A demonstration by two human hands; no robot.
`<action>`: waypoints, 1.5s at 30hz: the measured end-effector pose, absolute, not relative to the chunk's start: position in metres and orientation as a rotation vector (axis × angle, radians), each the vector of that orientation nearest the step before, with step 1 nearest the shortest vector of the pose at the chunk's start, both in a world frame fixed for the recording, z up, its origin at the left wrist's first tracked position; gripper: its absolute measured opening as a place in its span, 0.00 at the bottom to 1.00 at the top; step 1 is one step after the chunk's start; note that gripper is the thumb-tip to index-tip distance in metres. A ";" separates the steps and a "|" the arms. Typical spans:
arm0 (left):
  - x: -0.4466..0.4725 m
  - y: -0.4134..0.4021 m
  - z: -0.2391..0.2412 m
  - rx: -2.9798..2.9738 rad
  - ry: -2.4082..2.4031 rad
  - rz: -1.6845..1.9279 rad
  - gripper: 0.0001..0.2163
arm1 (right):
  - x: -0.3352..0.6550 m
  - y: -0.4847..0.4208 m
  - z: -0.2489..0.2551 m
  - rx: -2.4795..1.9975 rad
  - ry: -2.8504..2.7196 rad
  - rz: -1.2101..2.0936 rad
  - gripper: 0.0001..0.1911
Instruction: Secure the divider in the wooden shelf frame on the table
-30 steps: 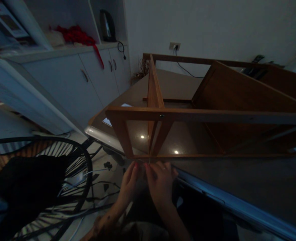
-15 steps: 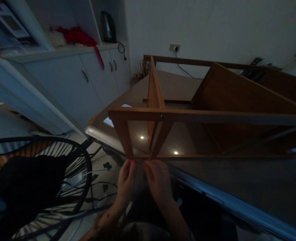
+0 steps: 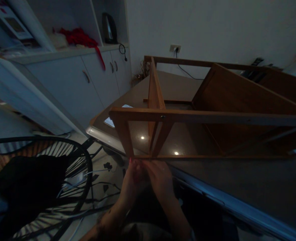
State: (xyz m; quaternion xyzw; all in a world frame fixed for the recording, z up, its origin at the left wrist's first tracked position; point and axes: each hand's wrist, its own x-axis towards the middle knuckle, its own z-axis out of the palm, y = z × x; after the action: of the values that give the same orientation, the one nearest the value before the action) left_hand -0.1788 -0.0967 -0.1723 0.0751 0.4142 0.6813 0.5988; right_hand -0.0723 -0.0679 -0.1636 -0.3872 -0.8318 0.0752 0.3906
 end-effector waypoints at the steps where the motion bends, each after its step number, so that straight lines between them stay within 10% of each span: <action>1: -0.178 -0.097 -0.172 0.165 0.925 1.541 0.24 | -0.072 -0.068 -0.164 -0.984 -2.100 0.201 0.11; 45: -0.184 -0.104 -0.159 0.044 0.539 1.343 0.20 | -0.045 -0.069 -0.165 -1.269 -1.992 -0.038 0.12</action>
State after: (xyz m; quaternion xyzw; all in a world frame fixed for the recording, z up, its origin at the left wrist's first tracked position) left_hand -0.1845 -0.1038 -0.1593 0.0201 0.2465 0.6145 0.7492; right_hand -0.0453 -0.0687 -0.1653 -0.4971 -0.7801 -0.0149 0.3796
